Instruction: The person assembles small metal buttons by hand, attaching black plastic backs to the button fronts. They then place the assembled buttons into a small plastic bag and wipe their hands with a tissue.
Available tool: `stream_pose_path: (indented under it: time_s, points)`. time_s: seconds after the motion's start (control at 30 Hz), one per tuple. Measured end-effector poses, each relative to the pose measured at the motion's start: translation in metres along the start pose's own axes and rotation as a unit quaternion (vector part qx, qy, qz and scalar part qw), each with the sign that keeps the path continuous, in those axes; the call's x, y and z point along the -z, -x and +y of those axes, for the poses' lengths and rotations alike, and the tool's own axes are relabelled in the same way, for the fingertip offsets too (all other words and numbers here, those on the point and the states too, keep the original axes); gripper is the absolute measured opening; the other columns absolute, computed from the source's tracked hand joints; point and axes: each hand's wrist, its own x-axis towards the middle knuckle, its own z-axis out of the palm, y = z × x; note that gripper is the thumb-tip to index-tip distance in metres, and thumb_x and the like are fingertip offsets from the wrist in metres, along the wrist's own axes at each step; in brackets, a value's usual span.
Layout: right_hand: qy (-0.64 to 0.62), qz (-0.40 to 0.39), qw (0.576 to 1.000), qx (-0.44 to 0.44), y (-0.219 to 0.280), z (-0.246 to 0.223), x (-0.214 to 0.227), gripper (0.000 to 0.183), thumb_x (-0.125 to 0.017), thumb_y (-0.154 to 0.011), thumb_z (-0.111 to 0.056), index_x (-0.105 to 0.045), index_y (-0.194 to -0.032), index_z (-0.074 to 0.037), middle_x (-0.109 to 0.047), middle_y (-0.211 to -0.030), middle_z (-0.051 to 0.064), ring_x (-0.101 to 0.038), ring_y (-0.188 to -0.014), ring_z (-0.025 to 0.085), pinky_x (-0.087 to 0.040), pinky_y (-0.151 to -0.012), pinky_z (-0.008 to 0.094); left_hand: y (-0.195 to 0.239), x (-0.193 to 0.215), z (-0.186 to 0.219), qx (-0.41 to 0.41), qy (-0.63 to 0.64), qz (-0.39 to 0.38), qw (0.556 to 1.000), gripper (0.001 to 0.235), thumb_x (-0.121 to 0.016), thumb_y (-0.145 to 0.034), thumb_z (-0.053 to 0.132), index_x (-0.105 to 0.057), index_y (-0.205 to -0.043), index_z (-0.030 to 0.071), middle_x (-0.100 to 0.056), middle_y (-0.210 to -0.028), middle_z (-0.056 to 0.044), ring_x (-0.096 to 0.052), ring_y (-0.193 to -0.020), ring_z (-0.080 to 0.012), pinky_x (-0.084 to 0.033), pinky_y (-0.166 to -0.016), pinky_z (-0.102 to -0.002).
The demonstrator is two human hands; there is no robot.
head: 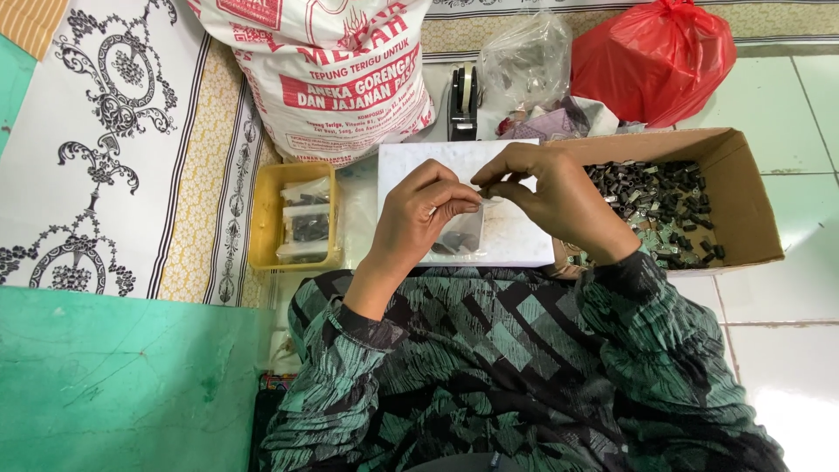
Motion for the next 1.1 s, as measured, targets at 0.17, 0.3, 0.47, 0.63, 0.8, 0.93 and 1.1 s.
stream_pose_path:
  time_s: [0.17, 0.3, 0.47, 0.63, 0.8, 0.93, 1.1]
  points:
    - [-0.042, 0.000, 0.999, -0.021, 0.001, -0.001, -0.003, 0.018, -0.069, -0.092, 0.013, -0.072, -0.107, 0.003, -0.072, -0.093, 0.017, -0.076, -0.089, 0.030, -0.063, -0.079, 0.042, 0.001, 0.000, 0.002, -0.003, 0.005, 0.005, 1.000, 0.009, -0.073, -0.098, 0.007, -0.076, -0.101, 0.015, -0.056, -0.083, -0.001, -0.063, -0.071, -0.0197, -0.054, -0.070, -0.032]
    - [-0.077, 0.028, 0.997, -0.015, -0.003, 0.007, -0.006, 0.020, -0.066, -0.094, 0.016, -0.068, -0.111, 0.007, -0.069, -0.098, 0.019, -0.075, -0.094, 0.032, -0.064, -0.080, 0.043, 0.001, 0.001, 0.002, -0.005, 0.004, 0.006, 1.000, 0.010, -0.074, -0.097, 0.007, -0.076, -0.101, 0.015, -0.056, -0.083, -0.001, -0.063, -0.071, -0.0209, -0.055, -0.070, -0.032]
    - [-0.039, 0.040, 0.998, -0.014, 0.000, 0.013, -0.001, 0.014, -0.068, -0.095, 0.013, -0.071, -0.106, 0.005, -0.067, -0.099, 0.017, -0.074, -0.096, 0.033, -0.063, -0.080, 0.043, 0.001, 0.004, 0.001, -0.002, -0.001, 0.003, 1.000, 0.010, -0.073, -0.098, 0.006, -0.075, -0.102, 0.015, -0.055, -0.083, -0.001, -0.062, -0.071, -0.0202, -0.055, -0.070, -0.033]
    - [-0.079, 0.049, 0.994, -0.050, 0.008, 0.014, -0.003, 0.015, -0.066, -0.098, 0.009, -0.068, -0.112, 0.005, -0.068, -0.099, 0.015, -0.072, -0.096, 0.026, -0.063, -0.083, 0.039, 0.000, 0.002, 0.001, -0.011, 0.000, 0.005, 1.000, 0.009, -0.070, -0.100, 0.005, -0.073, -0.102, 0.013, -0.053, -0.083, -0.002, -0.062, -0.071, -0.0225, -0.055, -0.070, -0.035]
    - [-0.201, 0.028, 0.977, -0.066, 0.007, 0.030, -0.010, 0.017, -0.057, -0.103, 0.008, -0.057, -0.120, 0.011, -0.061, -0.104, 0.019, -0.073, -0.093, 0.029, -0.066, -0.080, 0.046, -0.001, 0.002, -0.001, -0.016, 0.003, 0.009, 1.000, 0.009, -0.072, -0.099, 0.005, -0.074, -0.102, 0.014, -0.053, -0.083, -0.001, -0.062, -0.072, -0.0213, -0.055, -0.071, -0.035]
    - [-0.180, -0.020, 0.980, -0.078, 0.006, 0.022, -0.006, 0.017, -0.053, -0.105, 0.005, -0.054, -0.121, 0.008, -0.060, -0.102, 0.015, -0.074, -0.086, 0.026, -0.064, -0.065, 0.036, 0.000, 0.004, -0.003, -0.014, 0.002, 0.004, 1.000, 0.010, -0.073, -0.099, 0.005, -0.075, -0.102, 0.015, -0.052, -0.082, -0.001, -0.063, -0.071, -0.0210, -0.054, -0.071, -0.033]
    - [0.108, -0.077, 0.991, 0.032, 0.000, -0.020, 0.004, 0.009, -0.060, -0.100, 0.009, -0.068, -0.103, 0.008, -0.067, -0.097, 0.023, -0.074, -0.084, 0.044, -0.061, -0.068, 0.047, 0.001, 0.004, -0.002, -0.012, -0.011, 0.005, 1.000, 0.009, -0.075, -0.097, 0.006, -0.075, -0.101, 0.015, -0.052, -0.082, 0.000, -0.063, -0.071, -0.0201, -0.055, -0.071, -0.032]
